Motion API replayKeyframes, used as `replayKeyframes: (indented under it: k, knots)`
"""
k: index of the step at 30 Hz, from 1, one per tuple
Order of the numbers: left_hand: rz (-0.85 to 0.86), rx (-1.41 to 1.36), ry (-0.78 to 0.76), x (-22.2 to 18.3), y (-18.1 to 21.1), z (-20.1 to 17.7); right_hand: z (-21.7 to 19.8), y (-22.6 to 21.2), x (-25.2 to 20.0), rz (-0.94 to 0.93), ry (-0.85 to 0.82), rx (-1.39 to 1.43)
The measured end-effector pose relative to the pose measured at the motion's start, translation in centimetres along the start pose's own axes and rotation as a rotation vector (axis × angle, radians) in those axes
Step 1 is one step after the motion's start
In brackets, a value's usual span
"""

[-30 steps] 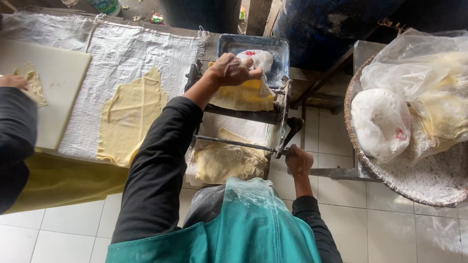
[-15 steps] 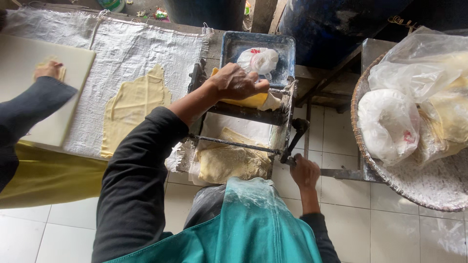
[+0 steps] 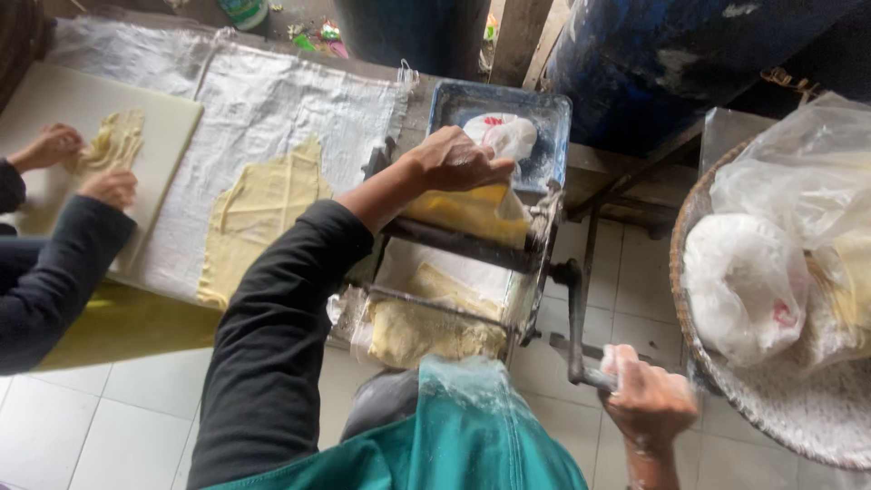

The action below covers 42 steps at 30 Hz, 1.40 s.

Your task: The person operates a manual pasta roller to flatten sheets of dough, repeatedly feeding the dough through the rollers and turning the hand crank.

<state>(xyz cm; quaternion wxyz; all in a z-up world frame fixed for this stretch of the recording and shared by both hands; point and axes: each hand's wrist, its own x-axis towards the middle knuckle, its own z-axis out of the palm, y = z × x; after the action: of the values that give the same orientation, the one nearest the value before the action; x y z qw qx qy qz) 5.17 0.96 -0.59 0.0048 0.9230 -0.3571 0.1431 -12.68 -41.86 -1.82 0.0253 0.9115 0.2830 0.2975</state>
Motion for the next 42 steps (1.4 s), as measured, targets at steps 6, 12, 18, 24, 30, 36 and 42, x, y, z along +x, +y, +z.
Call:
replayKeyframes:
  k: [6, 12, 18, 24, 30, 36, 42]
  knots:
    - [0.149, -0.210, 0.109, 2.1, -1.0, 3.2, 0.3, 4.7, 6.5, -0.083, 0.032, -0.136]
    - [-0.160, -0.333, -0.160, 3.7, -1.3, 8.9, 3.4, 8.6, 13.7, -0.094, -0.102, -0.103]
    - [-0.402, -0.488, 0.176, 0.8, -1.9, 3.9, 9.7, 10.6, 22.3, 0.007, -0.489, 0.078]
    - [-0.316, -1.817, 0.465, -14.4, 8.8, -3.1, 13.4, 10.0, 23.6, 0.161, -0.702, 0.147]
    - [-0.787, -2.507, 0.211, -18.8, 24.5, 8.9, 14.6, 10.0, 23.3, 0.211, -0.638, 0.116]
    - [-0.994, -2.170, 0.620, -11.6, 22.6, 17.5, 15.5, 10.0, 23.9, 0.193, -0.687, 0.114]
    - [-1.226, -2.353, 1.415, -6.8, 19.5, 19.7, 16.1, 10.1, 23.5, 0.244, -0.686, 0.103]
